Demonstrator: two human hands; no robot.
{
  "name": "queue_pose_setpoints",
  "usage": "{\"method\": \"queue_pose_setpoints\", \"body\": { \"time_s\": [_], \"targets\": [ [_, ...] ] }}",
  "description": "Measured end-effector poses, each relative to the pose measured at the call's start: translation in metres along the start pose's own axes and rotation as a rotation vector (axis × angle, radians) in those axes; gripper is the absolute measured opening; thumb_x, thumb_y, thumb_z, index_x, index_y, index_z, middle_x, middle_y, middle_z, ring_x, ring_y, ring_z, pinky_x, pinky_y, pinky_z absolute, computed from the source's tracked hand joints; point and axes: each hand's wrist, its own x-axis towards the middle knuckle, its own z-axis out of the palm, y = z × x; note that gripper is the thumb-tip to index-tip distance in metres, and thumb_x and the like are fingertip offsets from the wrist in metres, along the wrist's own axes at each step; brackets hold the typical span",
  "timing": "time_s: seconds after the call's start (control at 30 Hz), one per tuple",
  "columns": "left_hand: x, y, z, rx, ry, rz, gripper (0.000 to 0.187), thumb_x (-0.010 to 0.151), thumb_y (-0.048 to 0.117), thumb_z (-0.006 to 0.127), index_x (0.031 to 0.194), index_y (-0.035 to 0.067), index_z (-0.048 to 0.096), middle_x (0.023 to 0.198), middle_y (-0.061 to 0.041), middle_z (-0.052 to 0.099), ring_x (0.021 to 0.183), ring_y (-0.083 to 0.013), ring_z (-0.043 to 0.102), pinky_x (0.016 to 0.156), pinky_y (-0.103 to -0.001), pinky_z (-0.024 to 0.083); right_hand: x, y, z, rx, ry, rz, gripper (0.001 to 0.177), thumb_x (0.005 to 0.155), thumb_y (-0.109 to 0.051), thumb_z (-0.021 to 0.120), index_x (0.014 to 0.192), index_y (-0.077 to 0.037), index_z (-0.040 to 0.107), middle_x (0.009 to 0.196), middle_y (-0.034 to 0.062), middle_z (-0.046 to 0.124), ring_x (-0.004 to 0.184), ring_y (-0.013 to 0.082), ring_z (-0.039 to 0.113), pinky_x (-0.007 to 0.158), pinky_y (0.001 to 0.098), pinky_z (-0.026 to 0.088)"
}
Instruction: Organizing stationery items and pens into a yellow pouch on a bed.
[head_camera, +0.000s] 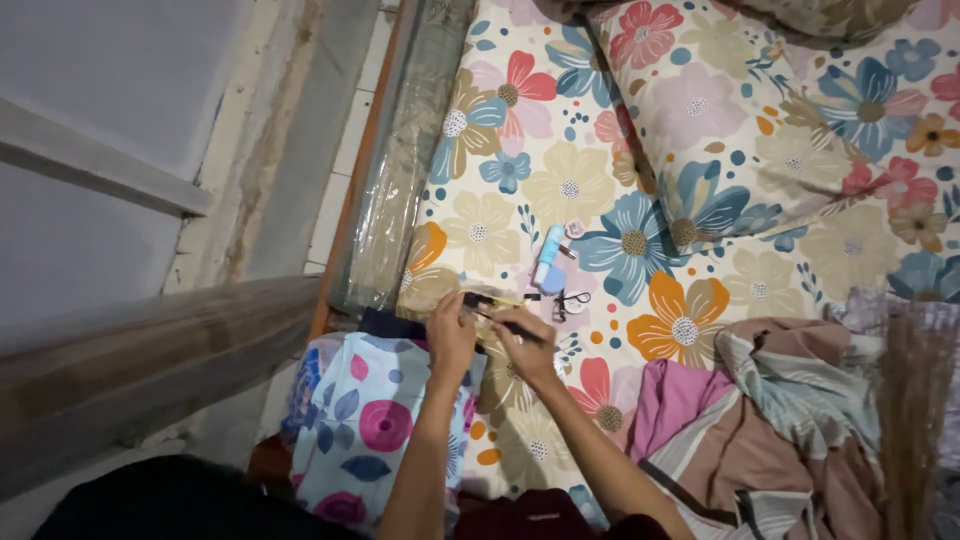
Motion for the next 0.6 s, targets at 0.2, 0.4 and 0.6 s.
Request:
{"method": "queue_pose_setpoints", "body": {
  "time_s": [0.2,0.4,0.6],
  "targets": [
    [0.002,0.007,0.004,-0.033,-0.019,-0.011,0.042,0.078,-0.002,0.06,0.118,-0.005,0.07,0.121,-0.025,0.069,0.113,-0.041,0.066,0.101,-0.044,0.051,0.038,0.009,0.033,-0.246,-0.003,-0.294,0.022,0.078,-0.003,0.077,0.099,-0.002,0.077,0.101,0.0154,0.074,0.089,0.0306,0.071,0.08,0.0363,0.057],
    [0.007,0.029,-0.005,-0.072,-0.023,-0.046,0.042,0.08,-0.002,0.058,0.12,-0.004,0.07,0.122,-0.023,0.069,0.113,-0.0403,0.066,0.099,-0.043,0.052,0.05,0.029,0.041,-0.338,0.04,-0.321,0.016,0.082,-0.003,0.074,0.099,-0.003,0.074,0.097,0.0154,0.075,0.089,0.0328,0.072,0.079,0.0399,0.058],
    [0.009,0.032,0.0,-0.081,-0.033,-0.023,0.042,0.078,-0.002,0.062,0.119,-0.005,0.07,0.121,-0.024,0.069,0.112,-0.0414,0.065,0.098,-0.044,0.051,0.05,0.025,0.032,-0.361,0.115,-0.235,0.02,0.08,0.0,0.072,0.1,-0.001,0.074,0.096,0.0172,0.073,0.086,0.0344,0.072,0.078,0.0406,0.058]
  ]
}}
